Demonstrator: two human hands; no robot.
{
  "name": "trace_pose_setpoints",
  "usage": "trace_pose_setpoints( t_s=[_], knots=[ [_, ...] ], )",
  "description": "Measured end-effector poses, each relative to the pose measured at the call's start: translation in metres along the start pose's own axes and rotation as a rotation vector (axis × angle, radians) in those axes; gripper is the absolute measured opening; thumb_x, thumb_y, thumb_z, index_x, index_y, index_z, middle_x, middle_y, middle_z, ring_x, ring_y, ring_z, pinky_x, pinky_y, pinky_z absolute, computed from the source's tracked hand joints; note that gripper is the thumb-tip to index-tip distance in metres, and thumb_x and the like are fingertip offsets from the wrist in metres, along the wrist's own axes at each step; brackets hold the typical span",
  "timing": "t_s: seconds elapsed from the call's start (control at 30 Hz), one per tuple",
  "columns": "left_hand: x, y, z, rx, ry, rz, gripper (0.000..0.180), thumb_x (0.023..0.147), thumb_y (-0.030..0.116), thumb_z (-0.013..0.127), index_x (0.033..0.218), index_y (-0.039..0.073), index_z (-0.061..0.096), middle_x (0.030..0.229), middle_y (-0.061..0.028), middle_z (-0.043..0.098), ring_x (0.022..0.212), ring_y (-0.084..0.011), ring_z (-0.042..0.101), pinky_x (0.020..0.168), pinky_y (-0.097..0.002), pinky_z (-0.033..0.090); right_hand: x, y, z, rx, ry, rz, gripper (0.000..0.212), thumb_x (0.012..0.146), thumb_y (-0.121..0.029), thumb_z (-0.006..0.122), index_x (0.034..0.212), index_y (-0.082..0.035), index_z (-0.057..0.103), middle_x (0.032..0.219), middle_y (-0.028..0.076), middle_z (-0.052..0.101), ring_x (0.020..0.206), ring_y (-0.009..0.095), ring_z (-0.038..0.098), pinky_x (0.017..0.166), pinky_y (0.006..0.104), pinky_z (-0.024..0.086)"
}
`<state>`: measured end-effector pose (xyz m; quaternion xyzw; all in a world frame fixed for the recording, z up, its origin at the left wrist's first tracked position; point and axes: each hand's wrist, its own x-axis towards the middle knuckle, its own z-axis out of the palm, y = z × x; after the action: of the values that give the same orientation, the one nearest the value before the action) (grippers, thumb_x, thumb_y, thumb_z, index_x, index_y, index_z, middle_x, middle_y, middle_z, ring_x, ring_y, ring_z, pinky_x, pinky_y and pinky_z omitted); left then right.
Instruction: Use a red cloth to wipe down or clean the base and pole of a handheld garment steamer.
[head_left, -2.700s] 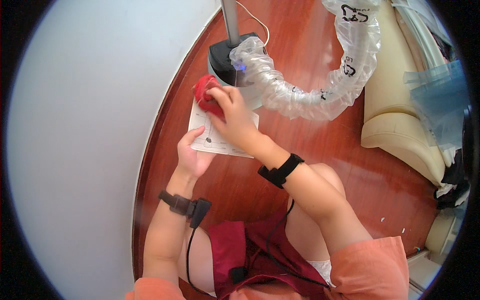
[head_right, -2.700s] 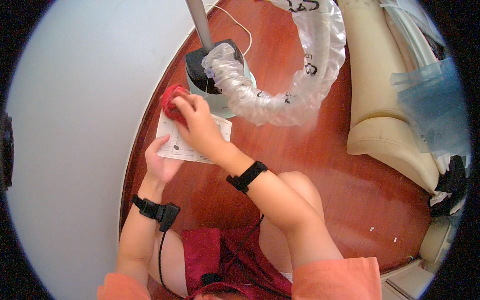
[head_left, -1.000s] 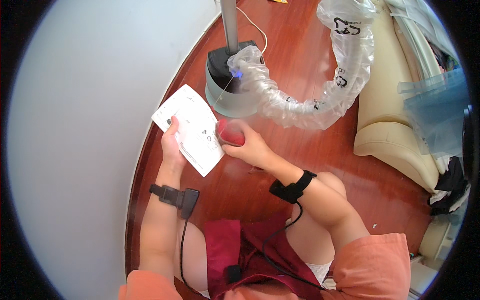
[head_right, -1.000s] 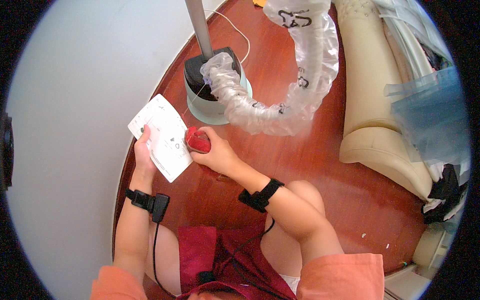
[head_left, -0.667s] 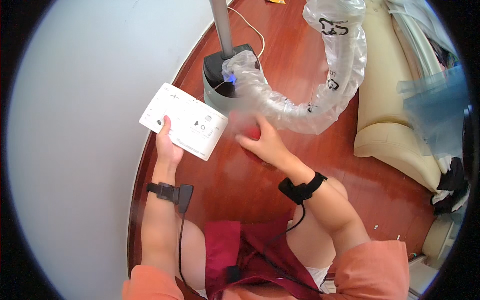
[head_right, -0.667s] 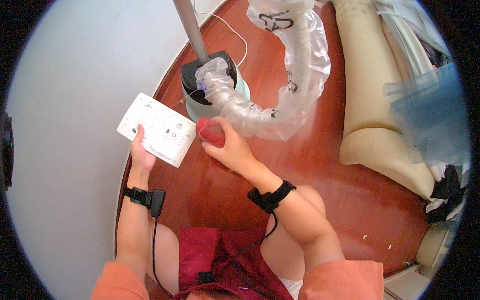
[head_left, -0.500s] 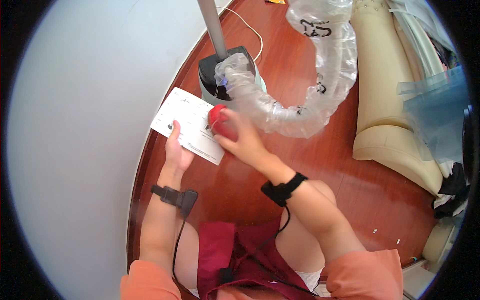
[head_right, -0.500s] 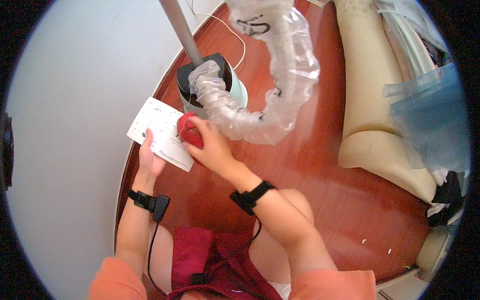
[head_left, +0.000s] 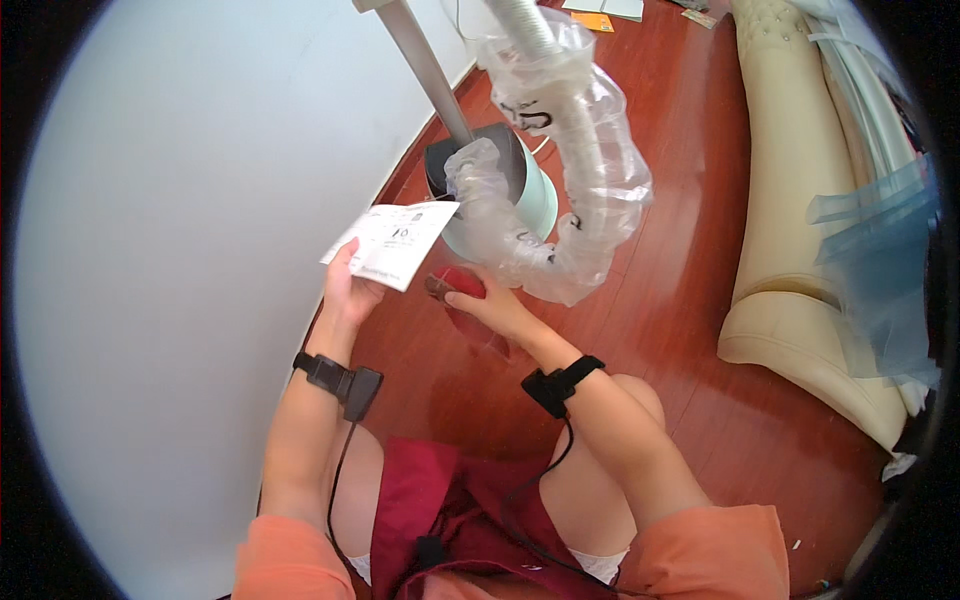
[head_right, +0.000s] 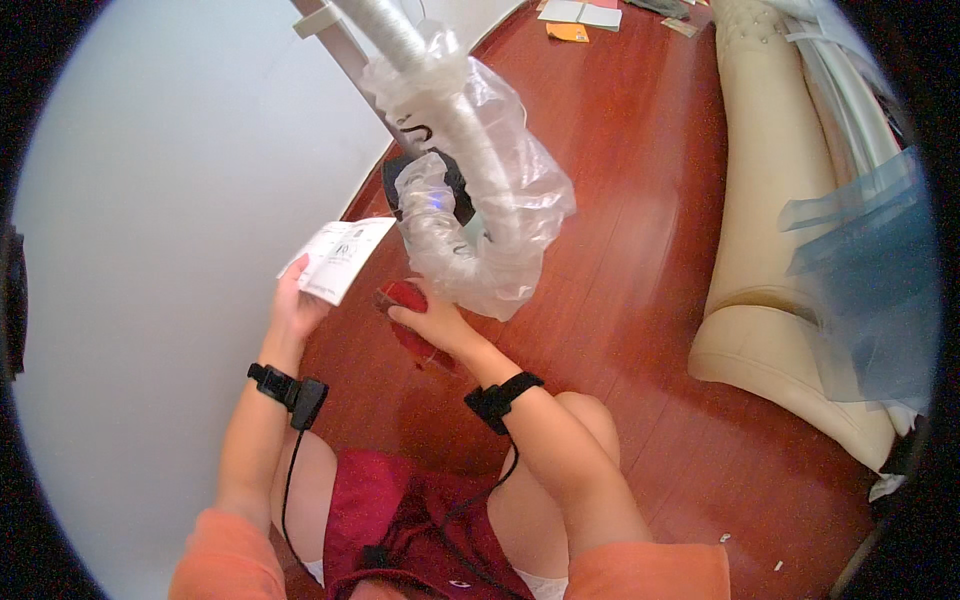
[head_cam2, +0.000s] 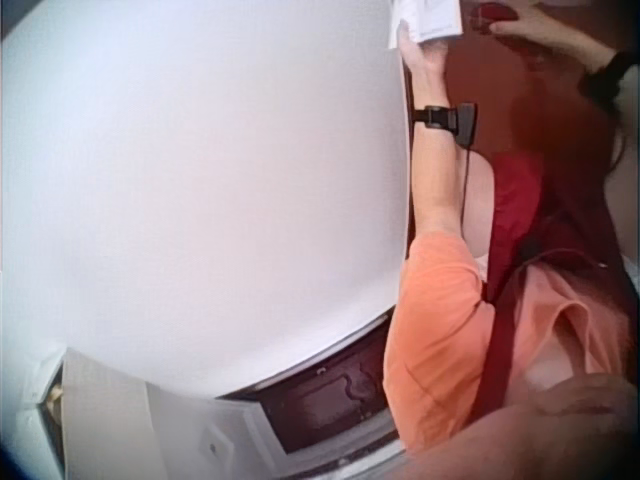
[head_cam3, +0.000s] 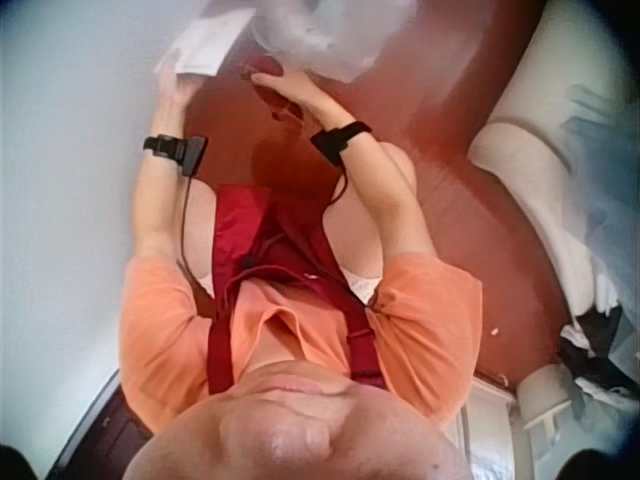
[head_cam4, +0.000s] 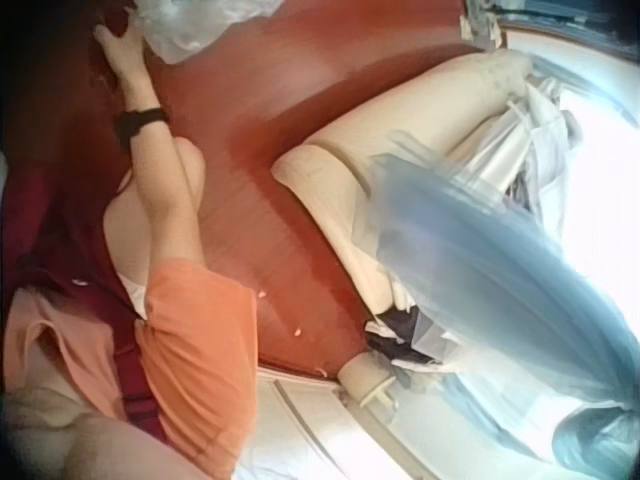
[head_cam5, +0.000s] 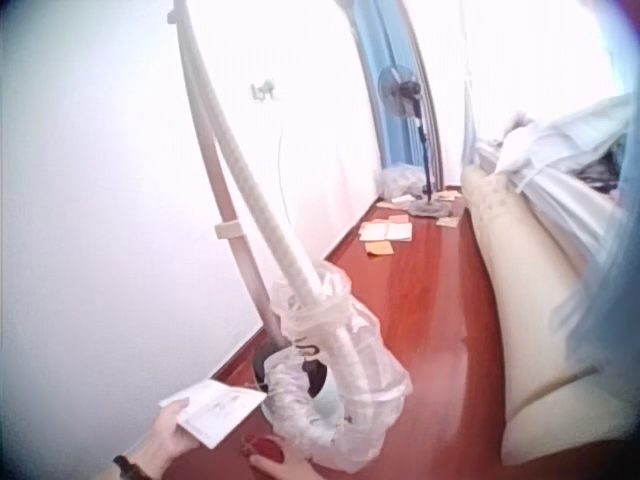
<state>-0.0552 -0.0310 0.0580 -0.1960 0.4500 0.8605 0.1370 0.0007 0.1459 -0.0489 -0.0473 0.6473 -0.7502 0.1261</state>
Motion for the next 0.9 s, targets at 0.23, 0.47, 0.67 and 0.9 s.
trace_pose_setpoints(
  t_s=[0.23,0.47,0.67,0.9],
  knots=[
    [0.018,0.03,0.027,0.091,-0.226,-0.107,0.025,0.076,0.015,0.042,0.095,0.0,0.05,0.063,-0.0012,0.048,0.048,-0.007,0.04,0.038,-0.0184,0.033,-0.028,-0.016,0.006,0.003,-0.108,-0.053,0.06,0.073,-0.031,0.064,0.12,-0.002,0.042,0.111,0.016,0.051,0.1,0.023,0.051,0.084,0.0319,0.041],
    [0.032,0.037,0.062,0.182,-0.446,-0.072,0.022,0.083,0.013,0.05,0.102,0.001,0.049,0.087,-0.0061,0.056,0.068,-0.0114,0.054,0.054,-0.0198,0.047,-0.021,-0.02,-0.003,0.0,-0.028,0.02,0.058,0.073,-0.026,0.065,0.12,-0.002,0.042,0.111,0.015,0.051,0.1,0.022,0.05,0.084,0.0321,0.041],
    [0.055,0.019,0.09,0.154,-0.678,-0.206,0.043,0.087,0.036,0.048,0.108,-0.001,0.048,0.098,-0.0127,0.059,0.081,-0.0159,0.06,0.074,-0.0282,0.052,-0.028,-0.02,-0.008,0.006,0.048,0.057,0.053,0.075,-0.021,0.064,0.119,-0.002,0.042,0.111,0.013,0.051,0.1,0.02,0.049,0.085,0.0313,0.04],
    [0.144,0.045,0.041,0.304,-0.834,-0.18,0.043,0.091,0.037,0.04,0.118,0.003,0.043,0.091,-0.0078,0.06,0.079,-0.0164,0.059,0.068,-0.0288,0.051,-0.038,-0.055,0.006,0.009,0.135,0.327,0.056,0.078,-0.023,0.063,0.123,-0.005,0.035,0.112,0.01,0.048,0.102,0.018,0.046,0.088,0.0314,0.038]
  ],
)
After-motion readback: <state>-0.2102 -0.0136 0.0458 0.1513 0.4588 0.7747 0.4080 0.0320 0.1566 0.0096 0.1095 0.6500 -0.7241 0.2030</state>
